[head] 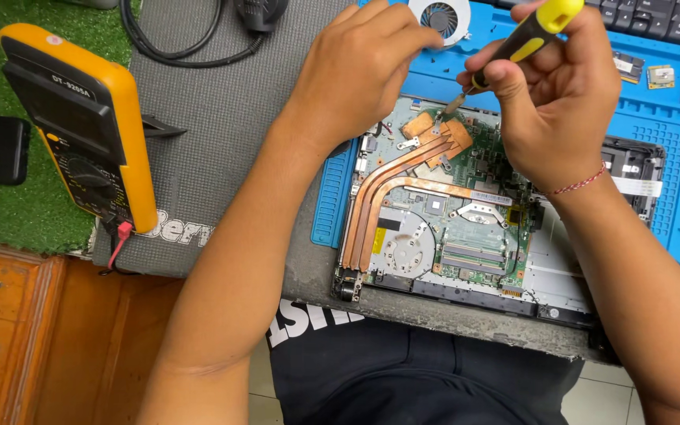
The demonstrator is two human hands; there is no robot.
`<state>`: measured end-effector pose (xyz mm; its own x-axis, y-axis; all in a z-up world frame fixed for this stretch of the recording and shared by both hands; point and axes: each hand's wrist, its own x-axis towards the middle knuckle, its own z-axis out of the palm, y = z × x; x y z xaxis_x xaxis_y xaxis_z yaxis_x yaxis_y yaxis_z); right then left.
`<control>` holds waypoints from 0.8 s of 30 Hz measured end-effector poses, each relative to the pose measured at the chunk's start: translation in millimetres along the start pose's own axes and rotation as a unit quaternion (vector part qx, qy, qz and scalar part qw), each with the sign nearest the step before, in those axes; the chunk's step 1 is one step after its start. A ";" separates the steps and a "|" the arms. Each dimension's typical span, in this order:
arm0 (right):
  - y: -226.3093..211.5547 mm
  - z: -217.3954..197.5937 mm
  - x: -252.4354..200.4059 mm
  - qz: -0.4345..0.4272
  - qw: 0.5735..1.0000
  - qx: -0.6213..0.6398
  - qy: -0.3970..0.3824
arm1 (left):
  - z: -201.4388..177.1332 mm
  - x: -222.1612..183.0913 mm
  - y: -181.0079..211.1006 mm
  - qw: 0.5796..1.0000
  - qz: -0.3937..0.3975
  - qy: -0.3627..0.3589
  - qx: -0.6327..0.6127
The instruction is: The person disassembles a laptop by removing screws, detaching ribbon cables, and lifting out the cooling fan and heatsink assembly. They use a screwdriver and tweezers to carefully separate components on a blue anti-static mat.
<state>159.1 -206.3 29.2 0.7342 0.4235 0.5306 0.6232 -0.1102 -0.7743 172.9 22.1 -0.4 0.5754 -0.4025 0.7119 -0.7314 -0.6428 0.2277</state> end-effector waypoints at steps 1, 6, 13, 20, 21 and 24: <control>1.1 -1.5 -0.9 0.000 1.000 0.001 0.000 | -2.8 1.8 4.6 1.000 0.000 -0.001 0.001; 0.4 -9.9 -3.6 -0.004 0.999 -0.048 0.001 | -11.2 10.8 26.2 0.997 -0.022 0.020 -0.073; -8.7 -19.3 -13.1 0.029 0.999 0.027 0.027 | -5.7 6.8 22.5 1.000 -0.009 0.009 -0.013; -5.7 -24.8 -21.4 0.091 0.996 0.021 0.005 | -3.6 3.3 14.7 1.000 -0.010 -0.016 -0.003; -3.7 -24.7 -22.0 0.087 0.996 0.017 0.008 | -4.0 2.6 14.2 1.000 -0.010 -0.021 0.005; 3.4 -25.1 -26.2 0.078 0.996 0.014 0.042 | -4.9 2.0 12.4 1.000 -0.013 -0.027 -0.003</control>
<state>148.8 -240.3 21.2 0.8423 0.3266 0.4289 0.4928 -0.1438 -0.8582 163.2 16.6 7.0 0.6134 -0.4206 0.6685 -0.7181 -0.6493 0.2504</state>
